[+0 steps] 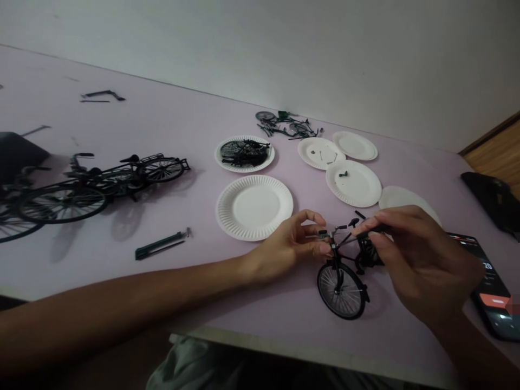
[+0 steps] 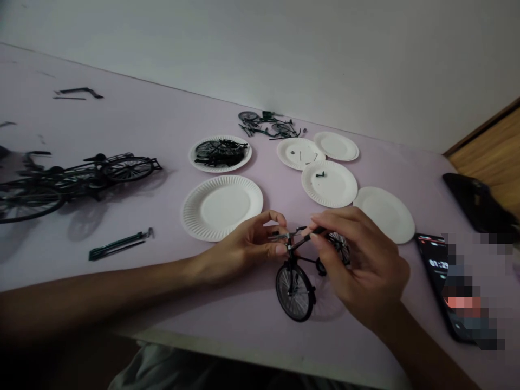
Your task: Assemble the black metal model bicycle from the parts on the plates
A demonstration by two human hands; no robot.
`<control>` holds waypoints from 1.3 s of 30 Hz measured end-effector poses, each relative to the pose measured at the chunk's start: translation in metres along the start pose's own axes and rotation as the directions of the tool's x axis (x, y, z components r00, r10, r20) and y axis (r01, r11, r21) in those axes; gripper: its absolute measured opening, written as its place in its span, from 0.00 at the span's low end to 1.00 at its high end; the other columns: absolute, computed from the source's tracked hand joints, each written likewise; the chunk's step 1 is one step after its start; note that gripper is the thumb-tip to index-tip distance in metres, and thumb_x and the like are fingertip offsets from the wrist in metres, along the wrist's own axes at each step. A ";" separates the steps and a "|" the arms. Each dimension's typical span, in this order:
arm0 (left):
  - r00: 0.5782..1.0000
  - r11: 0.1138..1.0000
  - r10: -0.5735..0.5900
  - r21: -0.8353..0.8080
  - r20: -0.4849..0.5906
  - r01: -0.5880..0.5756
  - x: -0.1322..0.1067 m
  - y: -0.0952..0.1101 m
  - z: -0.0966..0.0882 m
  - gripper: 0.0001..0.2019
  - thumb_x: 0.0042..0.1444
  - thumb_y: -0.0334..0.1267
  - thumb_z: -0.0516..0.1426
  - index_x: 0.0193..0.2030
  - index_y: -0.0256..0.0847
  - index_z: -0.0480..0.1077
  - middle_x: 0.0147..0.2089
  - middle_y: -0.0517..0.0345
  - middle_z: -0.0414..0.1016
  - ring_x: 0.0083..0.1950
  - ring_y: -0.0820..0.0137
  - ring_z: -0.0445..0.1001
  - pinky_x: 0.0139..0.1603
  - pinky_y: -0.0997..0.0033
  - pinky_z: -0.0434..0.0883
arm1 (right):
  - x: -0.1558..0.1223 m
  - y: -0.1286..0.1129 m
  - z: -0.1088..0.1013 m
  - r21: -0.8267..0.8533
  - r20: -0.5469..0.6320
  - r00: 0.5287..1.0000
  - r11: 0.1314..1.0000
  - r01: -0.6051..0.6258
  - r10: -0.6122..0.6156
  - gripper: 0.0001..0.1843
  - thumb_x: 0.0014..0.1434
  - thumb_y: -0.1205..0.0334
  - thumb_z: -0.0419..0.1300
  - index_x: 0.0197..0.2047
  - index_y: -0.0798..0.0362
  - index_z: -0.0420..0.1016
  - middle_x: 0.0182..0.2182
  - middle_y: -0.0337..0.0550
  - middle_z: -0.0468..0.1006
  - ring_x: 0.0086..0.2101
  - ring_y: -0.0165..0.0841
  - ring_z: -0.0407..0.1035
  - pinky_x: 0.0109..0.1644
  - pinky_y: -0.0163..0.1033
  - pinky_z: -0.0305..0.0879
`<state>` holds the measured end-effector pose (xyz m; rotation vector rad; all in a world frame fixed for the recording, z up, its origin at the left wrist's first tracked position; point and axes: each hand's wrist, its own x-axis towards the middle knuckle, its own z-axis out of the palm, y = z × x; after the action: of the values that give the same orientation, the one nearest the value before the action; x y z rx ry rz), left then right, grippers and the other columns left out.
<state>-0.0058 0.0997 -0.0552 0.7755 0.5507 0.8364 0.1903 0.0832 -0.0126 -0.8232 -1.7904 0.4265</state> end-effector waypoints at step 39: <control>0.999 0.998 0.030 0.061 -0.020 -0.029 0.000 0.000 -0.002 0.17 0.54 0.33 0.67 0.40 0.39 0.61 0.36 0.59 0.73 0.39 0.71 0.74 0.45 0.68 0.67 | 0.004 -0.008 -0.007 -0.070 0.069 0.981 0.982 -0.176 0.181 0.15 0.60 0.72 0.62 0.48 0.46 0.79 0.38 0.40 0.84 0.31 0.33 0.79 0.35 0.40 0.79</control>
<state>-0.0074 0.1005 -0.0562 0.8333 0.5867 0.8593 0.1935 0.0802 -0.0022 -1.0300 -1.8136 0.5252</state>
